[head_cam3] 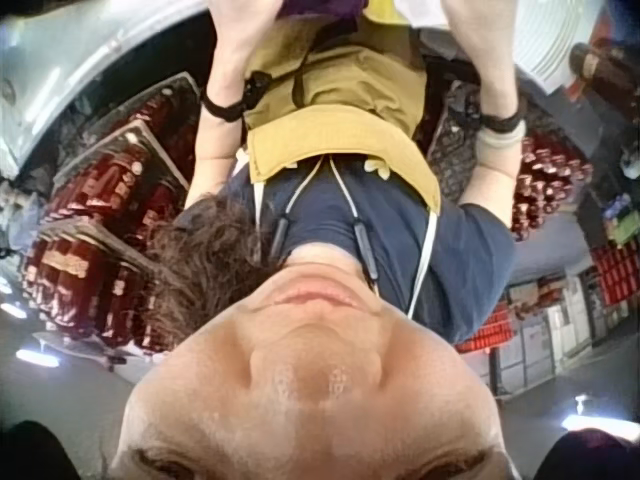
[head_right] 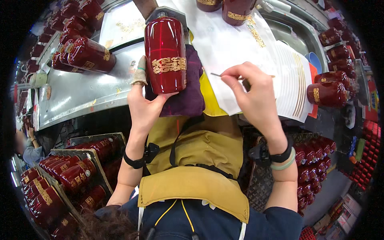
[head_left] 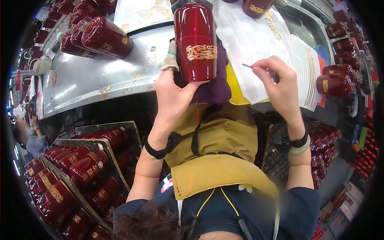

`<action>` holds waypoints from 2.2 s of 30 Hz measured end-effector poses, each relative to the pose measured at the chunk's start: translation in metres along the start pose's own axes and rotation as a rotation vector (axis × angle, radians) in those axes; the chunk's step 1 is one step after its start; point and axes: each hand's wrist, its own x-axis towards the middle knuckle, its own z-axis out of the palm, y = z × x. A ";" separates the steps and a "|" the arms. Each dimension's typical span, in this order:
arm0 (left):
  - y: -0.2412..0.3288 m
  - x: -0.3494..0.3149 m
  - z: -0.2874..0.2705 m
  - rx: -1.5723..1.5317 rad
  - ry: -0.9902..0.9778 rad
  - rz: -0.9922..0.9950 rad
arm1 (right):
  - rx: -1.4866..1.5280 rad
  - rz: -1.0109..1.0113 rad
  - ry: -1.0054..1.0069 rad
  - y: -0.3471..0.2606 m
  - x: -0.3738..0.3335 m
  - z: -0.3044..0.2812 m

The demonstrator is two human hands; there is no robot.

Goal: Applying decorative gold labels and cleaning red liquor bottles at a manufacturing workstation.

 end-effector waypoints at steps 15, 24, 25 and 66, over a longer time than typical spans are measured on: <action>0.010 -0.019 -0.002 -0.567 -0.083 -0.205 | 0.341 0.055 -0.052 -0.049 0.001 0.067; 0.006 -0.021 -0.001 -0.598 -0.069 -0.203 | 0.328 0.136 -0.023 -0.039 -0.001 0.063; 0.006 -0.021 0.000 -0.602 -0.070 -0.203 | 0.344 0.151 -0.028 -0.038 -0.002 0.063; -0.019 -0.043 0.006 -0.199 0.257 0.156 | 0.347 0.198 -0.055 -0.038 -0.003 0.069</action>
